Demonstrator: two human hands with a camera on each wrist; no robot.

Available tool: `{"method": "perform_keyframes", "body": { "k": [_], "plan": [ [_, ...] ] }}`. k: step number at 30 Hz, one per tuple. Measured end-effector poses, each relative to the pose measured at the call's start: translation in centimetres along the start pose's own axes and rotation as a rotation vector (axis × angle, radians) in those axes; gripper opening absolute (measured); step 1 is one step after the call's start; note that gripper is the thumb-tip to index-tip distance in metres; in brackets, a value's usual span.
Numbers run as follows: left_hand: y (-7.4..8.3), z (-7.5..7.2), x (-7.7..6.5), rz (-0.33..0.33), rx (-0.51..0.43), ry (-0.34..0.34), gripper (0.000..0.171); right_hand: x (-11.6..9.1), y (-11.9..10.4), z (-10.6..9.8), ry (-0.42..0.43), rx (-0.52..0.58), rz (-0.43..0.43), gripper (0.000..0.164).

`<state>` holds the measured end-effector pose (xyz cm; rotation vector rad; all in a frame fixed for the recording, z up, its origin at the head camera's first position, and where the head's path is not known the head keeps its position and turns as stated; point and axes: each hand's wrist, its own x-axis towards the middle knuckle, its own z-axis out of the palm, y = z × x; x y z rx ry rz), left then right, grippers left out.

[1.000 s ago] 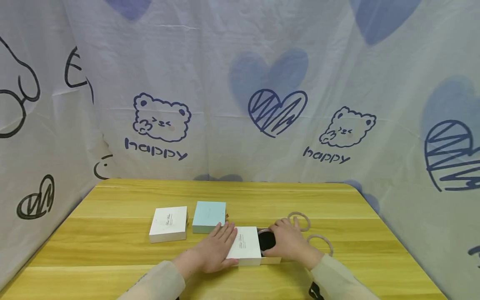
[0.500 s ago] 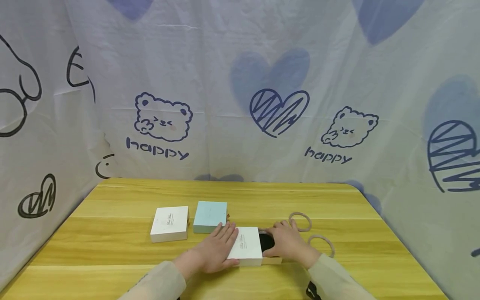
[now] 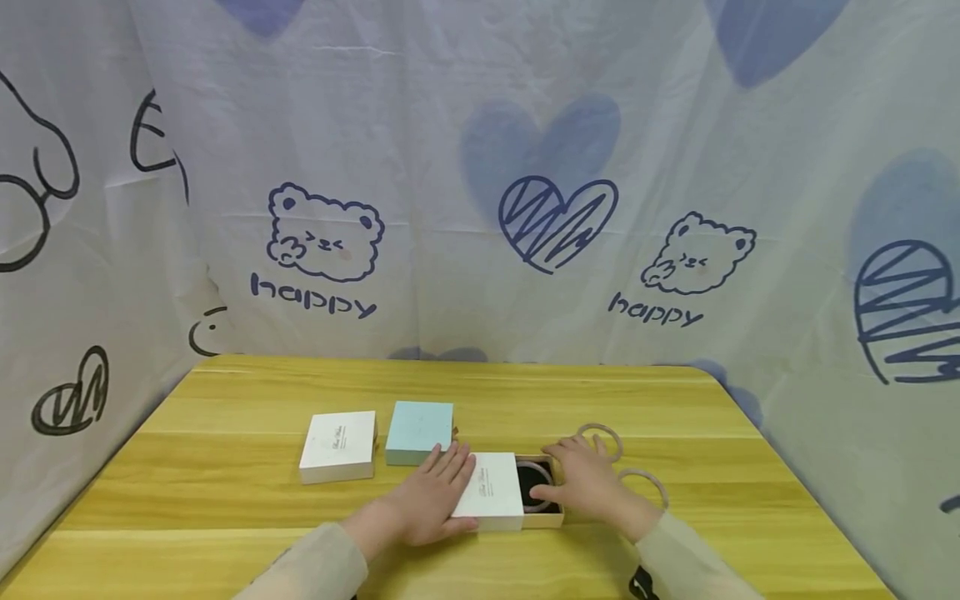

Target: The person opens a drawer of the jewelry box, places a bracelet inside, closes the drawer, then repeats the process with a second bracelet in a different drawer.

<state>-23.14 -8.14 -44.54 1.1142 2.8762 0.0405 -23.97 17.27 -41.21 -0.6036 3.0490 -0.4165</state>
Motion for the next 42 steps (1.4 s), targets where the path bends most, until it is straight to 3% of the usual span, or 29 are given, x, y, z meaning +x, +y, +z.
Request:
{"method": "perform_keyframes", "body": {
  "k": [5, 9, 16, 20, 33, 42],
  "plan": [
    [-0.5, -0.5, -0.7, 0.012, -0.071, 0.065, 0.089, -0.8, 1.2, 0.0, -0.067, 0.088, -0.026, 0.089],
    [-1.0, -1.0, -1.6, 0.001, -0.058, 0.094, 0.084, -1.5, 2.0, 0.4, -0.084, 0.084, -0.068, 0.099],
    [-1.1, -0.7, -2.3, 0.038, 0.094, 0.189, 0.064, -2.0, 2.3, 1.1, -0.063, 0.02, -0.095, 0.095],
    [-0.9, -0.4, -2.2, 0.053, 0.11, 0.236, 0.058, -1.8, 2.2, 1.3, -0.05, 0.013, -0.105, 0.092],
    [-0.1, -2.0, -1.3, 0.04, 0.119, 0.177, 0.054, -1.2, 0.7, 1.2, -0.078, 0.004, -0.125, 0.087],
    [-0.2, -2.3, -1.1, 0.041, 0.164, 0.161, 0.057, -0.6, -0.3, 1.5, -0.089, -0.003, -0.143, 0.087]
  ]
}}
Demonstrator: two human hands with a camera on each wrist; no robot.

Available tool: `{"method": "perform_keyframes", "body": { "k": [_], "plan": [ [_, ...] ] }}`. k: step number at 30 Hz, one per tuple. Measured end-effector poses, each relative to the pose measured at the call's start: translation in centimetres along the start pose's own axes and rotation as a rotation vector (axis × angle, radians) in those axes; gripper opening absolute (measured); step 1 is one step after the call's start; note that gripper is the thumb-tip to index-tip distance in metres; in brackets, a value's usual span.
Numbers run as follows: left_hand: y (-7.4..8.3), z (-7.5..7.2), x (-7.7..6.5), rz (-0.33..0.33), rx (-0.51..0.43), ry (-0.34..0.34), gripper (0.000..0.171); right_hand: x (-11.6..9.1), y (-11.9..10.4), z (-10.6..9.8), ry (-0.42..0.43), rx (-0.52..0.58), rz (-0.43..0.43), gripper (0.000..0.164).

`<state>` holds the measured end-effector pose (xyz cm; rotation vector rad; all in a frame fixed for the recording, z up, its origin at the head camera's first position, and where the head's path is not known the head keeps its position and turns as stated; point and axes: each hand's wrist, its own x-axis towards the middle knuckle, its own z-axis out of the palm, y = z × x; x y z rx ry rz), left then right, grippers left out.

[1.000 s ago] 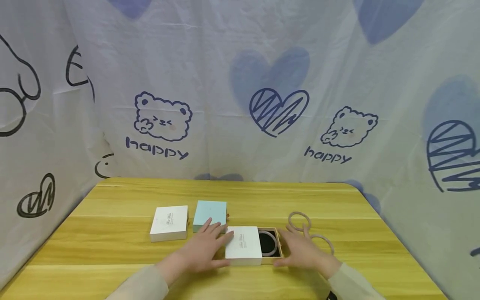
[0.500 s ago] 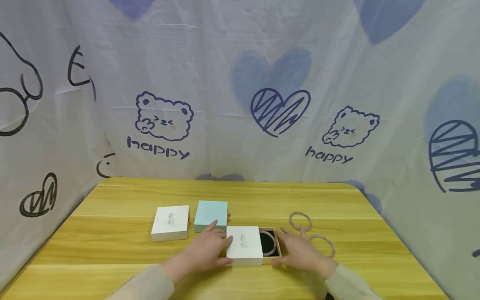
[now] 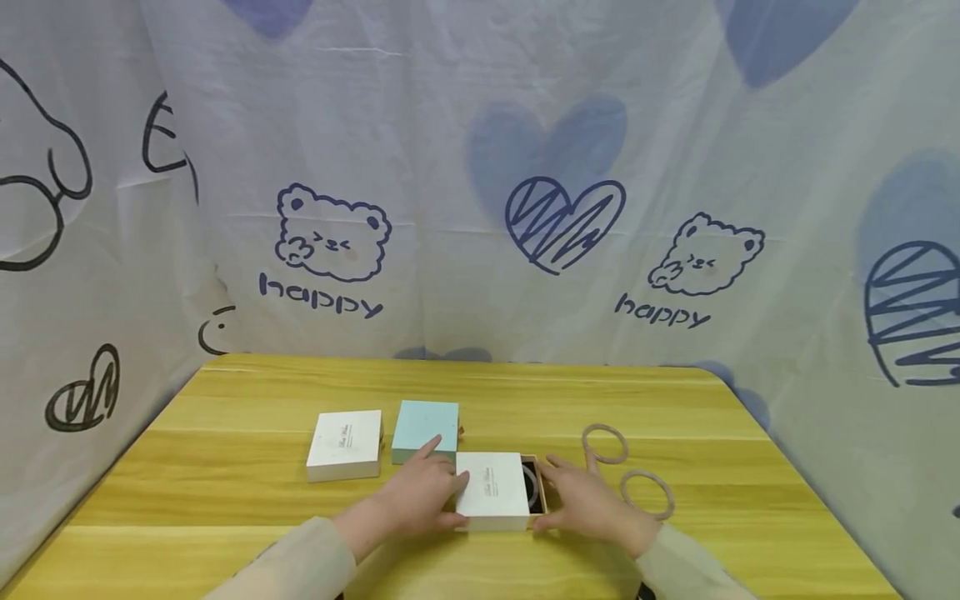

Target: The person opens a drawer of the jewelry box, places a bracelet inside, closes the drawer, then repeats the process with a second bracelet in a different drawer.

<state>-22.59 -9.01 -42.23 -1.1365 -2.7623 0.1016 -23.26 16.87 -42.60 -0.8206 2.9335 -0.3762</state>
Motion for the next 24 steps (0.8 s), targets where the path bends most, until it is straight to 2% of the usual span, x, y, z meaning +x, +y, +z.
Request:
{"method": "perform_keyframes", "body": {
  "k": [5, 16, 20, 24],
  "plan": [
    [0.5, -0.1, 0.8, 0.012, 0.006, -0.015, 0.057, -0.1, -0.1, -0.1, -0.012, 0.011, 0.021, 0.086],
    [1.6, -0.3, 2.3, -0.012, 0.007, -0.065, 0.05, -0.2, -0.2, -0.2, 0.005, 0.002, -0.034, 0.08],
    [1.8, -0.2, 2.7, -0.037, -0.007, -0.086, 0.048, 0.0, 0.1, -0.2, 0.019, -0.018, -0.038, 0.075],
    [2.1, -0.1, 3.5, -0.079, 0.034, -0.091, 0.049, 0.3, 0.5, -0.3, 0.042, -0.076, -0.042, 0.068]
  ]
}}
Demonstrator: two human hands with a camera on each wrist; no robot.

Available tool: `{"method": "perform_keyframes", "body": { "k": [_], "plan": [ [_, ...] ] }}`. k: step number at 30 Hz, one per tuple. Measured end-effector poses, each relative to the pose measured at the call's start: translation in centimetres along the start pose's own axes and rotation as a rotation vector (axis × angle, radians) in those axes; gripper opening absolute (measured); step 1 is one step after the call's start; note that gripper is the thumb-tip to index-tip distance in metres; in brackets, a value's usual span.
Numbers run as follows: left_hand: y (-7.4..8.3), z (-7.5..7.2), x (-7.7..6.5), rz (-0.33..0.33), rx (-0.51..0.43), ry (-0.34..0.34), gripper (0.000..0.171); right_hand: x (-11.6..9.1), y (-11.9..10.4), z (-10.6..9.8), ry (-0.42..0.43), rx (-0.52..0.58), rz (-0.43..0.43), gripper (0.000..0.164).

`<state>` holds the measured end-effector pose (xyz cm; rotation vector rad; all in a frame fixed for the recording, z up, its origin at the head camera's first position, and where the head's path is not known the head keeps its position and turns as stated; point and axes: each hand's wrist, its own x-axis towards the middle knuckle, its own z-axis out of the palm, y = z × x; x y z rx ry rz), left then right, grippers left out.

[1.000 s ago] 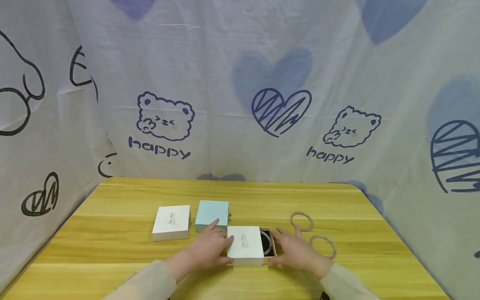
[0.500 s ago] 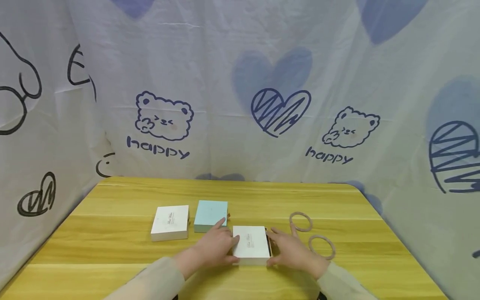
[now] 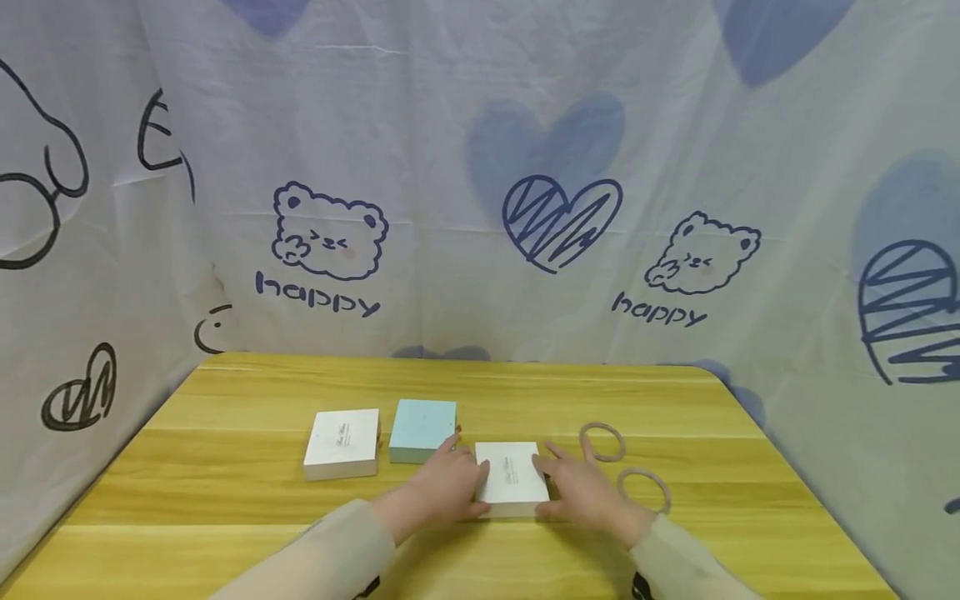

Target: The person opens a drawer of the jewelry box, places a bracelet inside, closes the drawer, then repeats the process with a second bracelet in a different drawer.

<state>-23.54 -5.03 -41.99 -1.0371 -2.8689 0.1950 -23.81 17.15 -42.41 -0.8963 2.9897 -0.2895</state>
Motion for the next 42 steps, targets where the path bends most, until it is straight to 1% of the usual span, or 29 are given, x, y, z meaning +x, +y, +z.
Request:
{"method": "perform_keyframes", "body": {
  "k": [4, 8, 12, 18, 22, 29, 37, 40, 42],
  "plan": [
    [0.4, 0.1, 1.3, -0.05, 0.088, -0.008, 0.05, 0.6, 0.7, 0.0, 0.029, -0.049, 0.028, 0.064],
    [0.5, 0.3, 2.6, -0.094, 0.153, -0.017, 0.049, 1.5, 1.5, 0.1, 0.048, -0.087, 0.063, 0.064],
    [0.4, 0.4, 3.8, -0.133, 0.157, -0.022, 0.045, 2.3, 2.0, 0.0, 0.045, -0.107, 0.096, 0.063],
    [0.2, 0.7, 5.1, -0.174, 0.108, -0.054, 0.048, 2.9, 2.4, -0.3, 0.014, -0.086, 0.151, 0.062],
    [0.0, 0.9, 5.5, -0.189, 0.095, -0.06, 0.049, 3.0, 2.5, -0.3, 0.009, -0.079, 0.164, 0.062],
    [-0.1, 0.9, 5.8, -0.201, 0.072, -0.056, 0.051, 3.2, 2.7, -0.4, 0.001, -0.103, 0.174, 0.063],
    [-0.1, 0.9, 6.3, -0.214, 0.08, -0.075, 0.053, 3.4, 2.8, -0.5, -0.009, -0.11, 0.197, 0.063],
    [-0.5, 0.7, 6.1, -0.22, 0.033, -0.081, 0.059, 3.3, 2.8, -0.5, -0.013, -0.103, 0.201, 0.066],
    [-1.2, 0.5, 5.8, -0.227, -0.041, -0.084, 0.068, 3.2, 2.9, -0.4, -0.014, -0.097, 0.199, 0.07]
  ]
}}
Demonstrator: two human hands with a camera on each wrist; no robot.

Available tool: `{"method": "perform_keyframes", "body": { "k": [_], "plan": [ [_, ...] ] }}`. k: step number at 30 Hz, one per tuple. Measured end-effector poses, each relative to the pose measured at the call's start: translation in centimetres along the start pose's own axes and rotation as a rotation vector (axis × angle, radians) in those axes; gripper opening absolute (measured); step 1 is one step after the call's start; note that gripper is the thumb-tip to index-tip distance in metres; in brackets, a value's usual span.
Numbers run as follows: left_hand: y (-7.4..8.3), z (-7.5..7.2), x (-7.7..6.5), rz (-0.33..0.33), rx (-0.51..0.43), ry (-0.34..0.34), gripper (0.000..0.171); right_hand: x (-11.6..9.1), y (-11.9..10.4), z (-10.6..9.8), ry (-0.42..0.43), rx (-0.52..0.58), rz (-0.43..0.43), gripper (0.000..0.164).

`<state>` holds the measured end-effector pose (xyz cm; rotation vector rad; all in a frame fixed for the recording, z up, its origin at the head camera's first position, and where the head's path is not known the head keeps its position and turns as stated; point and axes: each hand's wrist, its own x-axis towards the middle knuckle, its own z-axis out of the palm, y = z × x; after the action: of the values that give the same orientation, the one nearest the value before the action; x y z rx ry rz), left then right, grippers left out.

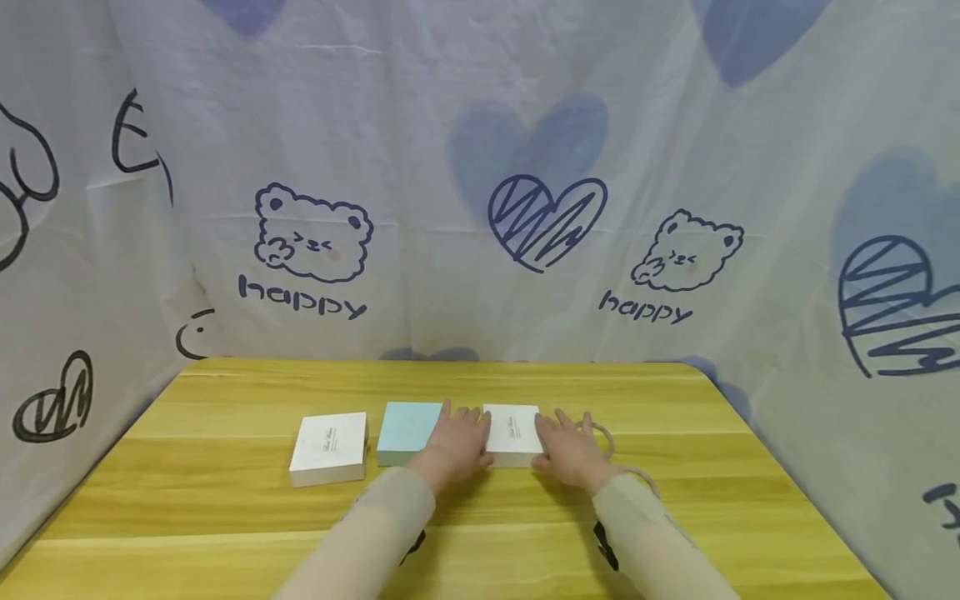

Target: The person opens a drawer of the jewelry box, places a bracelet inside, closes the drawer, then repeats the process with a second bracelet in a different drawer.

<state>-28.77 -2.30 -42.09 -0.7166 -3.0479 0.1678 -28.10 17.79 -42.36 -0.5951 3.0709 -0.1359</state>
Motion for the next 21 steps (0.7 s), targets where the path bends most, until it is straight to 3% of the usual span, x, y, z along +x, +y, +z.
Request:
{"method": "perform_keyframes", "body": {
  "k": [6, 11, 14, 21],
  "plan": [
    [-4.2, -0.6, -1.7, -0.043, -0.254, -0.073, 0.099, -0.5, 0.2, -0.4, 0.031, 0.011, 0.021, 0.077],
    [-7.3, -1.4, -3.9, -0.111, -0.296, -0.214, 0.11, -1.2, 0.2, -1.0, 0.058, 0.008, 0.028, 0.075],
    [-7.9, -1.3, -4.7, -0.151, -0.272, -0.283, 0.1, -1.6, 0.3, -1.1, 0.078, 0.0, 0.017, 0.071],
    [-6.6, -1.2, -4.9, -0.171, -0.187, -0.312, 0.072, -2.3, 0.5, -1.2, 0.128, 0.003, -0.017, 0.065]
  ]
}}
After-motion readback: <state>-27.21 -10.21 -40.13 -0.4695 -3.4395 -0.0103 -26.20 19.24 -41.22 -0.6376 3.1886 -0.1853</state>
